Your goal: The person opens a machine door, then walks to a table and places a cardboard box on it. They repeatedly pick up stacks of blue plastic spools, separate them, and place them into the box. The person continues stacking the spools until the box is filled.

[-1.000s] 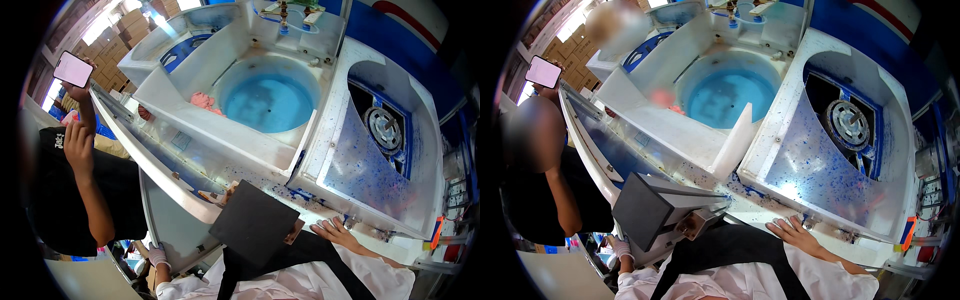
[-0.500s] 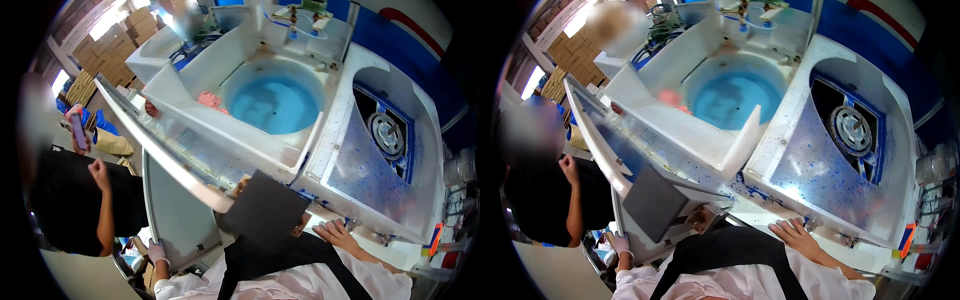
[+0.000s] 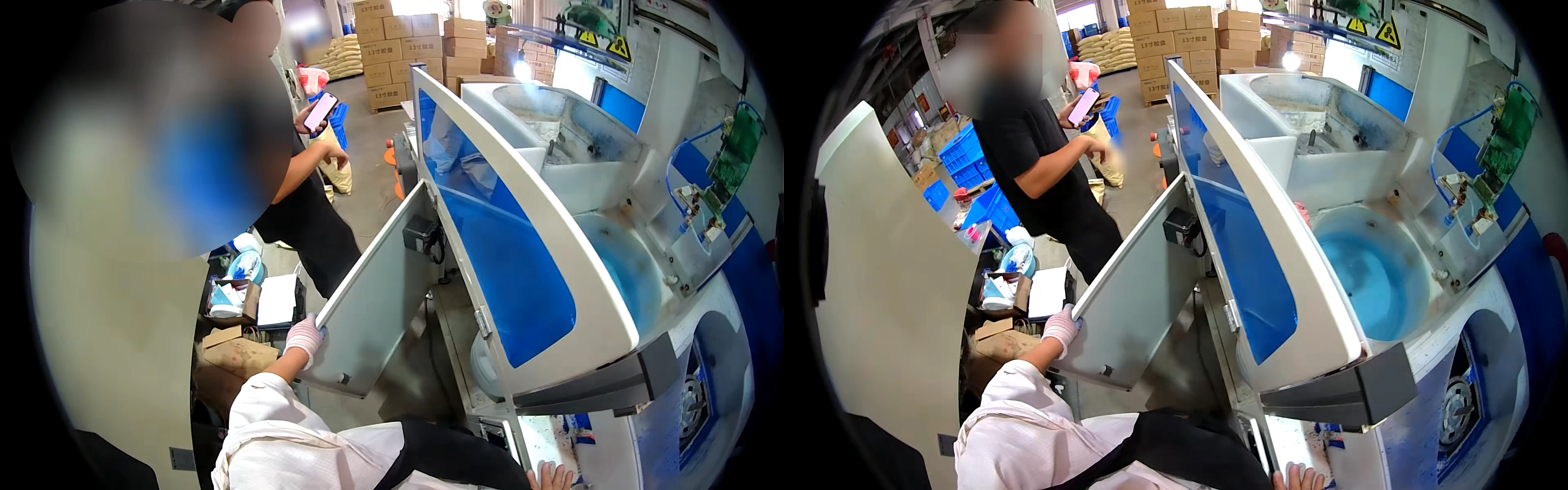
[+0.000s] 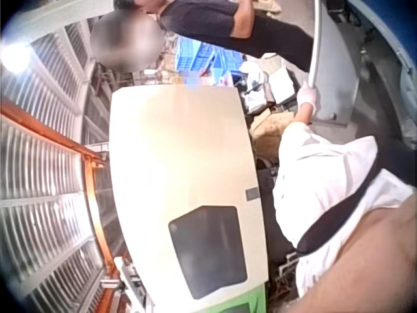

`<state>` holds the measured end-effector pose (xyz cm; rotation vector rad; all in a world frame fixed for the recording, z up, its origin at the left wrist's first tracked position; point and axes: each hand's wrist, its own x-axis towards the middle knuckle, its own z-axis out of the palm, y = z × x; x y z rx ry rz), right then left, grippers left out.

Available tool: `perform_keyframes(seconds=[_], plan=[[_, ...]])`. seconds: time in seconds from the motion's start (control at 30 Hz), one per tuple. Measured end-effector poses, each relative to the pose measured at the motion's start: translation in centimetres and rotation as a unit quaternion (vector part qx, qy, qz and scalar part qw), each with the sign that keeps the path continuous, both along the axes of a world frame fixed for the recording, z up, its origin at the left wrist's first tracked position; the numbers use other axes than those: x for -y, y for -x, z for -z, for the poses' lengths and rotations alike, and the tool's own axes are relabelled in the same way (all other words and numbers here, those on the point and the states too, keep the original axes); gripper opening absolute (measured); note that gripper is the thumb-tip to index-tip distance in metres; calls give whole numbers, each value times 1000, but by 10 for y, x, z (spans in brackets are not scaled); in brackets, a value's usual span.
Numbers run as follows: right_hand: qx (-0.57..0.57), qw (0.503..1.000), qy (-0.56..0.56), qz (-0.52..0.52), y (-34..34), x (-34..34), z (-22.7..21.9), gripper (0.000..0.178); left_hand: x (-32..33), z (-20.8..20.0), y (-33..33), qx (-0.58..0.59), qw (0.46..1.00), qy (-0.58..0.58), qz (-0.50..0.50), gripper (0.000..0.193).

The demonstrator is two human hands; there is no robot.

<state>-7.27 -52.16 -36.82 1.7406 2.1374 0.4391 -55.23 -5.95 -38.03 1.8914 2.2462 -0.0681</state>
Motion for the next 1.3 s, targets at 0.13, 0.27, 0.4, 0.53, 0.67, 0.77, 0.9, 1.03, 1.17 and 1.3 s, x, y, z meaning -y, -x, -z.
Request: perform_keyframes(seconds=[0.13,0.27,0.4,0.53,0.67,0.77,0.9,1.03,1.17,1.3], plan=[[-176,983,23,54,6,-4,-13,68,-5,3,0,9,1000,21,-2,44],[-311,937,71,145,23,-22,-56,80,-10,4,-1,12,1000,17,9,45],[-283,945,69,151,30,-27,-63,75,-11,10,3,13,1000,4,15,43],[-266,953,45,140,32,-22,-55,70,-6,2,-4,24,999,-3,21,37],[-259,953,49,146,34,-19,-50,66,-7,2,-2,27,999,6,24,35],[-265,953,42,143,36,-20,-52,65,-9,9,8,20,999,5,29,33],[-247,960,16,129,36,-18,-51,65,-7,1,0,24,999,24,21,34],[-233,964,9,125,37,-18,-48,67,-7,2,3,32,999,12,32,35],[-241,960,18,140,39,-18,-53,69,-4,0,2,43,999,11,32,36],[-234,963,1,133,41,-16,-53,68,-1,-1,-2,41,998,9,39,37]])
